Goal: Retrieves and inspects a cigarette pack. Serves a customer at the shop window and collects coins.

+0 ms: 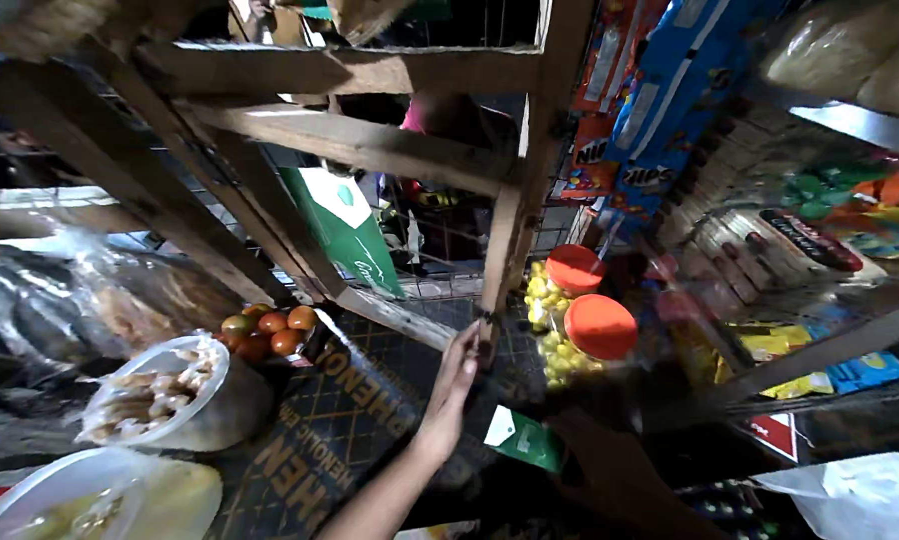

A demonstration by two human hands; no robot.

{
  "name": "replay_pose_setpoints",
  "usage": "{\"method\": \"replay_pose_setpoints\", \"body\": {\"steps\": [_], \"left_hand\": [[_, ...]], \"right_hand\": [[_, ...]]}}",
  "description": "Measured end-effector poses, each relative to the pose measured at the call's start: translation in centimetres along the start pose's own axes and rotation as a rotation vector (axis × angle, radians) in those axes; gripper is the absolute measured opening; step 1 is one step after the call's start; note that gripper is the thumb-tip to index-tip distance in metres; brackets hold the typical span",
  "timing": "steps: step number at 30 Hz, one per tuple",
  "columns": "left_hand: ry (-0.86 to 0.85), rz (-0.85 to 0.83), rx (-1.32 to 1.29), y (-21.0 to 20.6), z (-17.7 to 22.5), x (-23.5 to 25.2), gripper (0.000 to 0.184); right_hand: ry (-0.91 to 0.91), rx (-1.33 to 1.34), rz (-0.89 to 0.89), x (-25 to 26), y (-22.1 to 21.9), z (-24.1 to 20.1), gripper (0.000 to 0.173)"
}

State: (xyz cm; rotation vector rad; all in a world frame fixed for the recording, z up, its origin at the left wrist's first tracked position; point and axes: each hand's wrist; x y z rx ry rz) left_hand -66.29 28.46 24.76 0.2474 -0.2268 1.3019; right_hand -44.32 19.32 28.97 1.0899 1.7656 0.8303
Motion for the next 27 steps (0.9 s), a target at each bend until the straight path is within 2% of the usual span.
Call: {"method": "replay_pose_setpoints", "body": {"steps": [2,5,7,8,11,12,16,19,22,25,27], "left_hand": [[-0.013,0.063,-0.023,1.5,0.5,-3.6,0.085],[0.034,0.232,-0.042,3.4,1.9,-9.0,0.059],[0.064,0.428,-0.071,3.9,3.0,-12.2,0.059],[0.056,0.534,-0.103,4.2,3.2,-13.5,0.055],[-0.079,0.742,-0.108,5.5,3.1,-15.9,0.045],[-0.101,0.771,-0.095,6.0,3.3,-16.2,0.043],[-0.127,0.777,0.004,6.4,3.7,-16.8,0.057],[-0.16,0.894,0.133,5.1,2.6,-18.1,0.066],[-0.206,0.952,0.211,2.8,1.1,-20.0,0.042],[-0.228,0.833,0.307,0.7,0.1,-21.0,0.033],[-0.238,0.729,0.353,0.0,0.0,-20.7,0.029]], "right_hand": [[-0.008,-0.017,0.073,-0.8,0.5,0.0,0.057],[0.097,-0.149,0.4,-0.3,-0.7,-0.1,0.043],[0.154,-0.19,0.51,1.1,-1.2,-1.1,0.036],[0.158,-0.192,0.485,1.9,-1.2,-1.8,0.036],[0.014,-0.174,0.072,4.6,1.0,-5.2,0.048],[-0.006,-0.194,0.034,5.8,1.1,-5.9,0.05],[-0.023,-0.227,0.153,10.5,0.2,-6.5,0.049],[-0.134,-0.261,0.067,13.5,1.2,-6.9,0.057],[-0.182,-0.264,0.025,14.8,1.7,-7.3,0.063],[-0.16,-0.261,0.043,14.0,1.7,-7.8,0.069],[-0.102,-0.266,0.099,12.6,1.3,-7.9,0.066]]}}
Point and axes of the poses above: each hand's wrist, its own x-axis towards the middle knuckle, its own y-axis out of the back of the hand, z = x × y, and after that the axes turned 2 degrees about -y, right-handed
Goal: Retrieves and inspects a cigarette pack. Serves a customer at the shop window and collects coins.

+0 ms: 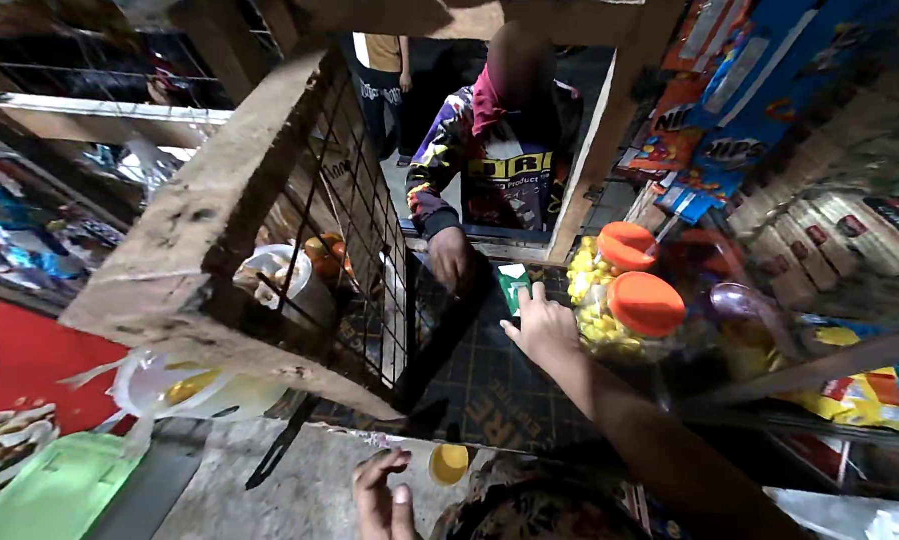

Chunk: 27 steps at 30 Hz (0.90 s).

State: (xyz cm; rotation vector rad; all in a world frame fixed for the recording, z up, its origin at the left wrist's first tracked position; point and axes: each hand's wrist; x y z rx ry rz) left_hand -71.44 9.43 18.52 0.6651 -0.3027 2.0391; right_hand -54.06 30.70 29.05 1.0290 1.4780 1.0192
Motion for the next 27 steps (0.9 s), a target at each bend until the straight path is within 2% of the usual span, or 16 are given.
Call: {"method": "replay_pose_setpoints", "body": {"steps": [1,5,7,9,12,14,17,21,25,27], "left_hand": [[-0.015,-0.056,-0.003,-0.2,0.0,0.1,0.027],[0.019,-0.315,-0.114,-0.7,-0.4,0.3,0.024],[0.021,-0.437,-0.188,-1.0,-0.5,0.2,0.023],[0.06,-0.52,-0.273,-1.3,-0.9,-0.3,0.021],[0.247,-0.579,-0.435,-1.2,-0.9,-1.3,0.019],[0.401,-0.544,-0.489,-0.9,-0.6,-1.8,0.019],[0.639,-0.394,-0.542,-0.6,-0.4,-2.4,0.027],[0.915,-0.208,-0.696,-0.1,-0.5,-2.1,0.04],[1.184,-0.012,-0.785,-0.5,0.3,-1.2,0.048],[1.253,0.029,-0.817,-0.7,0.5,-0.8,0.051]], "right_hand": [[0.036,0.01,0.03,-0.9,-0.2,-0.1,0.06],[0.213,0.05,-0.037,-4.2,-1.6,-0.7,0.032],[0.317,0.07,-0.125,-5.1,-2.5,-1.4,0.038],[0.404,0.058,-0.125,-5.1,-3.4,-2.4,0.043],[0.451,0.041,-0.105,-3.6,-3.7,-4.4,0.045],[0.447,0.05,-0.088,-2.0,-3.8,-5.9,0.048],[0.409,0.151,-0.084,1.3,-3.9,-7.7,0.051],[0.258,0.136,-0.157,4.7,-2.9,-9.1,0.053],[0.259,0.15,-0.163,3.3,-2.6,-8.9,0.045],[0.302,0.167,-0.164,1.3,-3.2,-8.4,0.047]]}}
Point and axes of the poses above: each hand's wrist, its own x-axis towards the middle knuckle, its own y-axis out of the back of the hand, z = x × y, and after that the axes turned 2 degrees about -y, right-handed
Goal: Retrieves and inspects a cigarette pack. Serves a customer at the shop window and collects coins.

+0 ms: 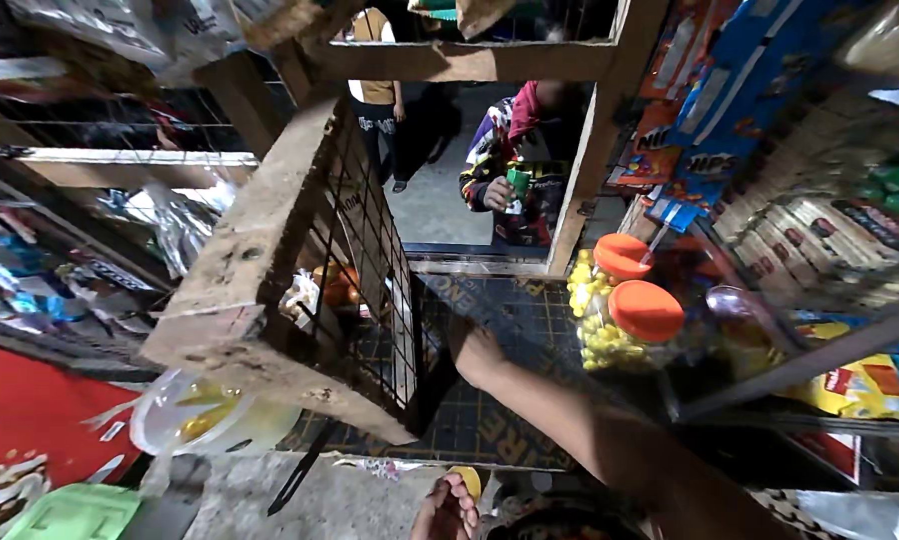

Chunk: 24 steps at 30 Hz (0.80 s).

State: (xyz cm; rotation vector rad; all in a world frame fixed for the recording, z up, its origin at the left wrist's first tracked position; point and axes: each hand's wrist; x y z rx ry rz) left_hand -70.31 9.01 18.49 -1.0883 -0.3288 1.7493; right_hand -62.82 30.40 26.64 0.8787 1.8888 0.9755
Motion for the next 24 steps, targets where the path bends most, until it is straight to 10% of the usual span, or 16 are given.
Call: {"method": "replay_pose_setpoints", "body": {"steps": [9,13,17,24], "left_hand": [[0.051,0.159,-0.224,-1.7,-0.1,-0.1,0.054],[0.002,-0.09,-0.186,1.2,1.0,0.1,0.044],[-0.577,-0.004,0.165,2.1,5.9,0.5,0.049],[-0.777,0.143,0.5,-3.5,10.5,1.8,0.046]], "right_hand": [[0.605,-0.07,-0.123,-12.7,-4.6,-0.4,0.026],[0.283,-0.003,-0.219,-13.4,-0.1,1.5,0.041],[0.053,0.112,-0.297,-13.3,3.4,5.4,0.052],[0.298,0.321,0.155,-16.1,4.2,10.7,0.035]]}}
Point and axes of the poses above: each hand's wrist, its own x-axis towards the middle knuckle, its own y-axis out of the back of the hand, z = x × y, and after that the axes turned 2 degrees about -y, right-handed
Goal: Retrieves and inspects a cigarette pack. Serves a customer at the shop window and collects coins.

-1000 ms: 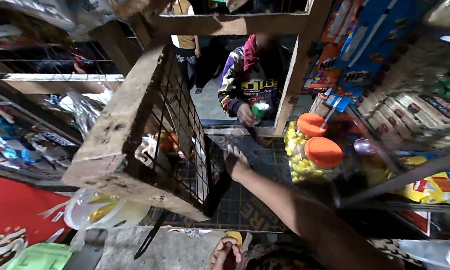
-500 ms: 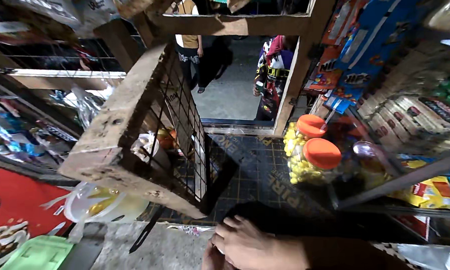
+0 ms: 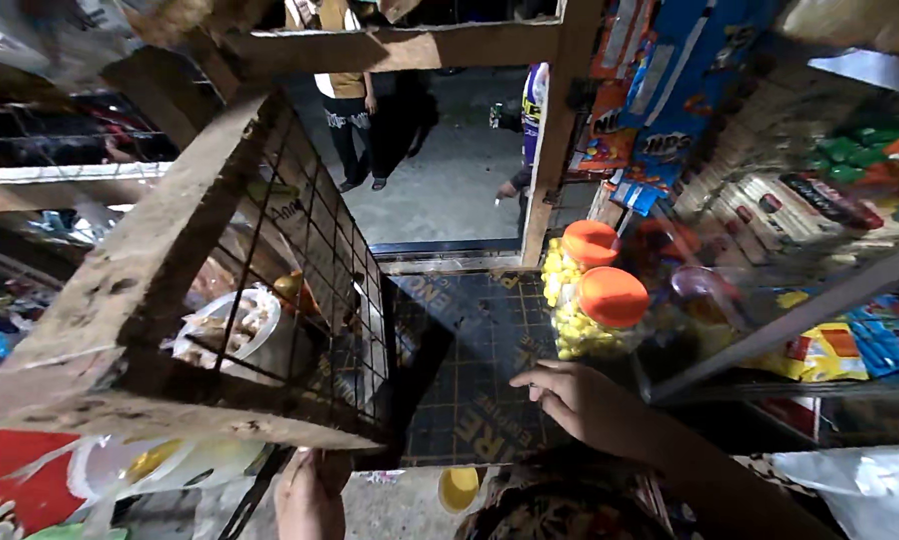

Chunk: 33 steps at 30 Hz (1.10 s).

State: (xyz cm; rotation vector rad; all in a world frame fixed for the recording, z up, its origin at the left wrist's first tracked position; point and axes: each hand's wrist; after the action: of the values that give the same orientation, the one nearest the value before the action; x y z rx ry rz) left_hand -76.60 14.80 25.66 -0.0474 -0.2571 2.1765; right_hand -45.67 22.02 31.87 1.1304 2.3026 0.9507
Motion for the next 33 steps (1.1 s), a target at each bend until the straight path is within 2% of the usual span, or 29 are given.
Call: {"method": "replay_pose_setpoints", "body": {"steps": [2,7,9,12,15,18,21,24,26,30,33], "left_hand": [[-0.05,-0.036,0.01,-1.6,-0.6,-0.5,0.041],[-0.044,-0.232,0.033,-6.6,-1.9,-0.6,0.031],[-0.165,-0.363,0.1,-9.0,-2.2,0.7,0.02],[-0.282,-0.525,0.111,-13.8,-1.6,2.8,0.021],[-0.269,-0.63,0.142,-18.3,-1.9,5.4,0.022],[-0.246,-0.698,0.233,-22.1,-2.6,8.0,0.03],[-0.247,-0.688,0.393,-26.0,-2.9,10.1,0.046],[-0.288,-0.617,0.437,-29.2,-3.6,11.8,0.061],[-0.317,-0.545,0.41,-30.9,-4.0,12.7,0.061],[-0.235,-0.443,0.404,-33.1,-3.6,13.6,0.063],[-0.265,-0.382,0.397,-33.7,-3.9,13.8,0.061]], "right_hand": [[-0.088,0.012,-0.044,-0.6,1.8,-0.8,0.039],[0.017,0.044,0.363,-1.7,3.1,0.5,0.032],[0.06,0.006,0.501,-1.4,3.9,0.8,0.028],[0.049,-0.108,0.689,-0.8,5.1,0.9,0.026],[0.049,-0.184,0.852,0.7,6.2,1.8,0.026],[0.002,-0.138,0.921,2.5,7.6,1.9,0.029],[-0.034,-0.151,0.985,4.4,8.9,2.3,0.027],[-0.004,-0.244,1.056,6.4,9.8,3.6,0.026],[0.004,-0.241,1.104,7.6,10.4,3.8,0.026],[-0.045,-0.206,1.208,10.0,11.1,3.7,0.026],[-0.089,-0.168,1.21,11.3,11.4,3.6,0.025]]}}
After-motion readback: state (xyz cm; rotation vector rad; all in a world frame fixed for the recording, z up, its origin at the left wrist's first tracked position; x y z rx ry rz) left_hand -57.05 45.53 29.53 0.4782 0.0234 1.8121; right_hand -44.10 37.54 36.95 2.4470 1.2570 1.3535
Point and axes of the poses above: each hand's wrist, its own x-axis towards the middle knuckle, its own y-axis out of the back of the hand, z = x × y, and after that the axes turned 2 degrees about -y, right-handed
